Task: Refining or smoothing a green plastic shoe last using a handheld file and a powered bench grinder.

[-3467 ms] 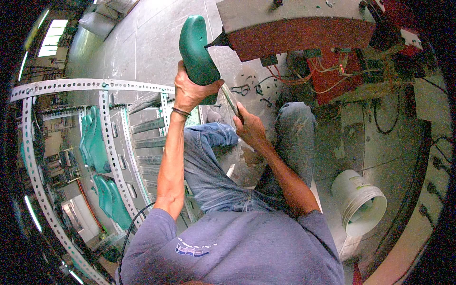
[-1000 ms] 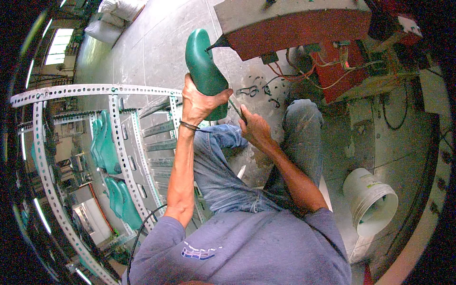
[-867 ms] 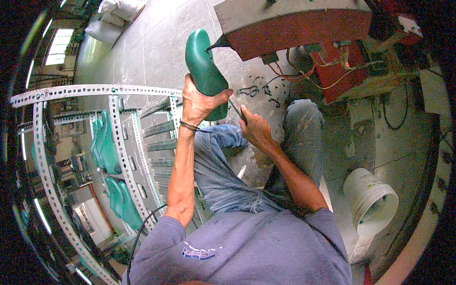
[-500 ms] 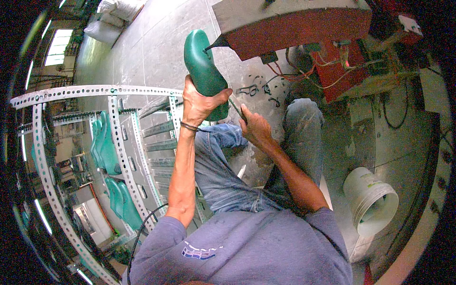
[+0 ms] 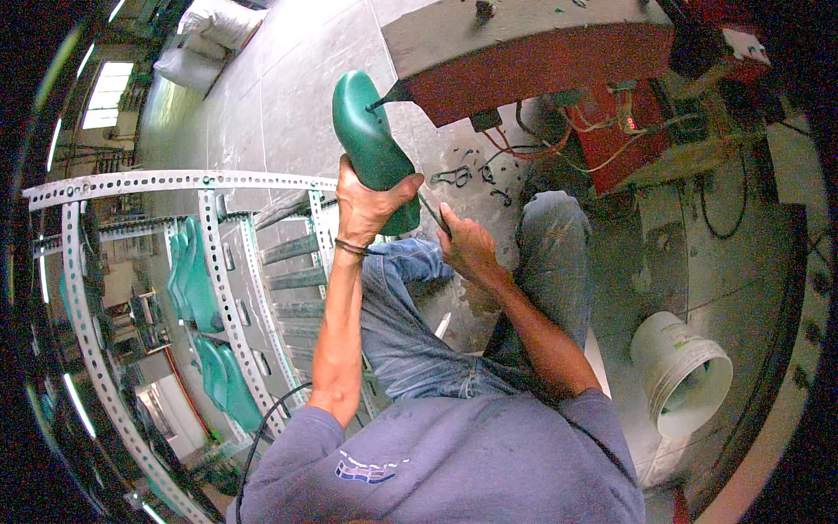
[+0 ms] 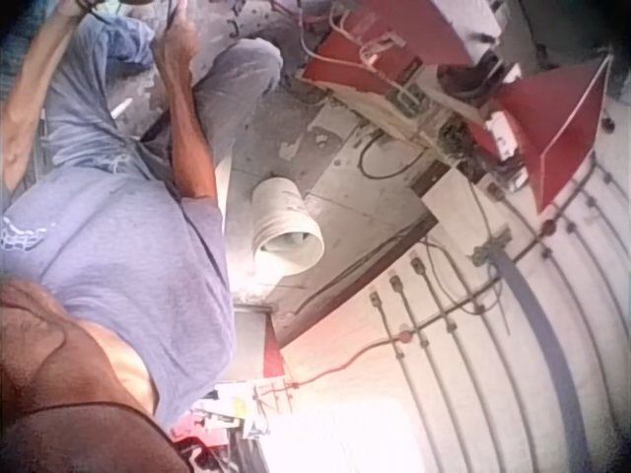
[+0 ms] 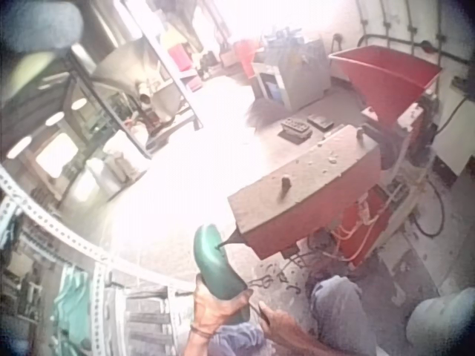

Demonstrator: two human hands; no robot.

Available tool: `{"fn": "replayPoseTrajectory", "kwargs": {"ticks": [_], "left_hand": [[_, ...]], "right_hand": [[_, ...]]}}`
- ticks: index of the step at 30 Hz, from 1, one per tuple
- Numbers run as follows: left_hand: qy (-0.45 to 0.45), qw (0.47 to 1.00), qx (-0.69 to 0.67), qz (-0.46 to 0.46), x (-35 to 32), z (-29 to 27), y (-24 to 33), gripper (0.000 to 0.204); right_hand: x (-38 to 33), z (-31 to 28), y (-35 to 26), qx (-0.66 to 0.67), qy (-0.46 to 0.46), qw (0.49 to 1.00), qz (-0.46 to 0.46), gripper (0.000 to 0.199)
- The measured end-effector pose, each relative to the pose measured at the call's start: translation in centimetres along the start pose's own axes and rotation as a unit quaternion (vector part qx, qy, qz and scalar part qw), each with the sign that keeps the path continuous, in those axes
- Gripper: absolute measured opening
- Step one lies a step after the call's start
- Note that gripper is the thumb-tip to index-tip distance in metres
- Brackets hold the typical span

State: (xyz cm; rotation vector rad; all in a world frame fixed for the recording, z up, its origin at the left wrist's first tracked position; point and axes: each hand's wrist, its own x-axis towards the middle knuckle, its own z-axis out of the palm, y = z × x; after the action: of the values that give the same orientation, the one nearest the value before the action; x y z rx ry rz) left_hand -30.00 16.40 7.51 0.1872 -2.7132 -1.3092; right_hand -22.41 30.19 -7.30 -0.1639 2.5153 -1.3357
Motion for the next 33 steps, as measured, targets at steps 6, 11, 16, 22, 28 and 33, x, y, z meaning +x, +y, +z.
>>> {"fn": "replayPoseTrajectory", "kwargs": {"ticks": [6,11,16,22,28,33], "left_hand": [[-0.003,0.999,-0.047,-0.001,-0.3,0.6,0.3,0.08],[-0.038,0.984,-0.171,-0.021,-1.2,-0.6,-1.4,0.065],[-0.085,0.938,-0.325,-0.081,-6.4,-2.7,1.0,0.053],[-0.064,0.958,-0.28,-0.009,-11.6,-5.2,0.2,0.054],[-0.033,0.953,-0.3,-0.038,-14.9,-5.8,0.3,0.078],[0.036,0.984,-0.156,0.08,-16.3,-6.5,0.7,0.084]], "right_hand": [[-0.2,-0.3,-0.2,-0.006,-0.002,1.0,0.004,0.054],[-0.2,-0.2,-0.3,-0.065,-0.052,0.996,0.04,0.055],[-1.1,-0.6,0.2,-0.134,-0.062,0.987,0.059,0.053],[-4.0,-3.5,-2.2,0.036,0.031,0.999,0.006,0.051],[-16.6,-13.5,-11.8,0.192,0.029,0.981,0.0,0.05],[-22.6,-16.9,-13.6,0.095,-0.012,0.993,-0.072,0.053]]}}
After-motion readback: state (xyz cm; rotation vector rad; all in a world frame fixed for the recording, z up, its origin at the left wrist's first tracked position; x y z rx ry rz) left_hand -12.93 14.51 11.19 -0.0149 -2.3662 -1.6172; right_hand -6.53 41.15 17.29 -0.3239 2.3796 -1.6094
